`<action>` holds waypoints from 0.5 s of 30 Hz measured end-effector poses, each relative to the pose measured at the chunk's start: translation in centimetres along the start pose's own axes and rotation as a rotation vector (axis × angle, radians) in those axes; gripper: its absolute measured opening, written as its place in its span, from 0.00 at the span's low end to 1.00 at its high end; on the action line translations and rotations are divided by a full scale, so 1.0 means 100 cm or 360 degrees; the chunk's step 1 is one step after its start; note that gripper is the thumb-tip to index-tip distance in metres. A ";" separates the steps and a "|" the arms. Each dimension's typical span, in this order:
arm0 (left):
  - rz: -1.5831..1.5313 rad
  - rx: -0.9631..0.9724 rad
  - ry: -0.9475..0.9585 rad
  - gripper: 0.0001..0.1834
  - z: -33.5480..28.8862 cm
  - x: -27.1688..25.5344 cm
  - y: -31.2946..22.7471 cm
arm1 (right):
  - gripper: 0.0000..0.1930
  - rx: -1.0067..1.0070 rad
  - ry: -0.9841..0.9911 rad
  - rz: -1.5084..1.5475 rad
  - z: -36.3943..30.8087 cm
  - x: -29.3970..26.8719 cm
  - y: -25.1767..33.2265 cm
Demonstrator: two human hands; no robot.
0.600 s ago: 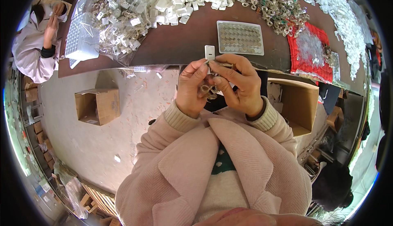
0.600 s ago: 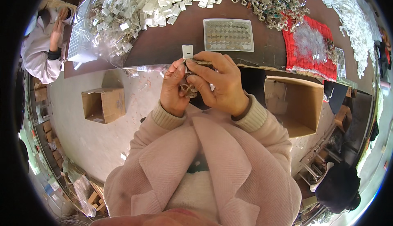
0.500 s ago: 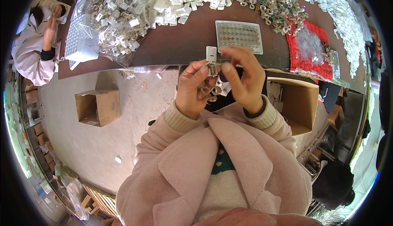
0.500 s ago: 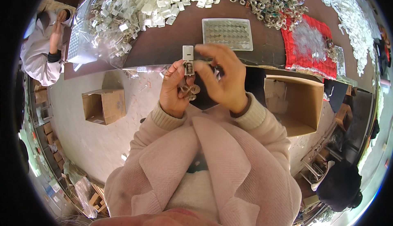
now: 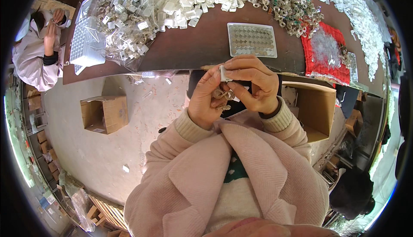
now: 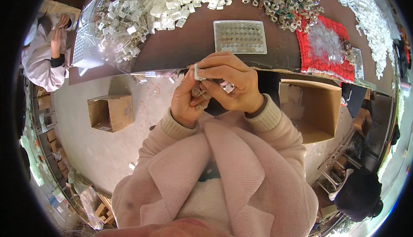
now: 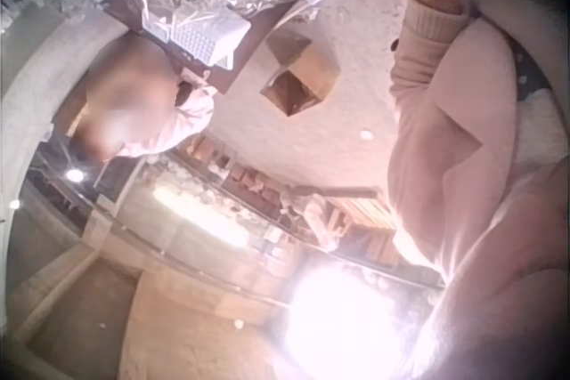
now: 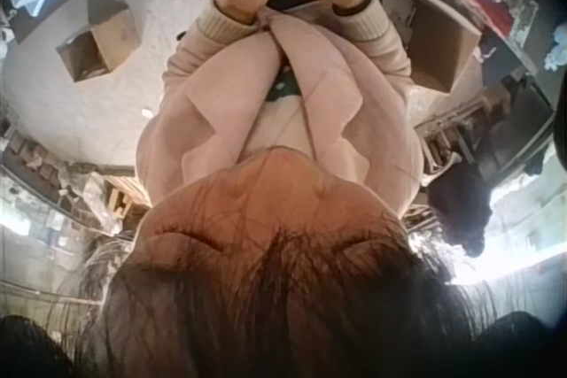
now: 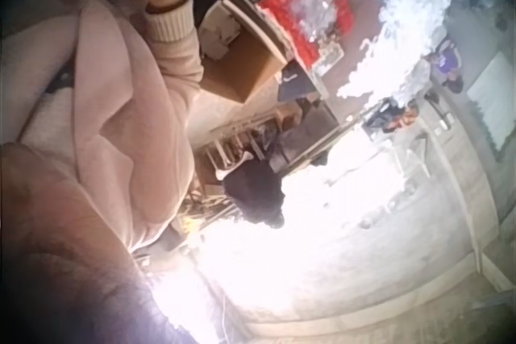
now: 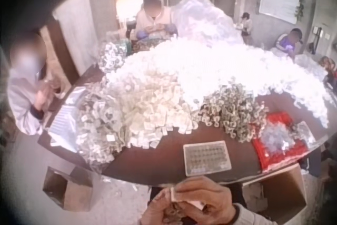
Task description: The person repeatedly picks small white plastic housings and metal contacts from a table, inserts the contacts into the housings, and places the assembled units into a clear plastic tray. The person handles items one at a time and continues the cycle throughout the clip.
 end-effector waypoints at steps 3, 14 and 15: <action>-0.0060 0.0001 -0.0198 0.12 0.000 -0.002 0.003 | 0.15 -0.0035 0.0000 -0.0083 0.000 0.000 0.000; -0.0030 -0.0019 -0.0034 0.16 -0.002 -0.008 0.014 | 0.14 -0.0048 -0.0238 -0.0093 -0.005 0.015 0.002; 0.0077 0.0030 -0.0140 0.16 -0.004 -0.009 0.016 | 0.14 -0.0068 -0.0255 -0.0069 -0.006 0.015 0.003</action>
Point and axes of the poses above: each hand's wrist, its own z-axis towards the middle knuckle, its own x-axis out of the palm, y = z × x, the point moved 2 cm from there along z, towards the middle knuckle, and after that the axes turned 4 degrees about y, right-handed, at the moved point
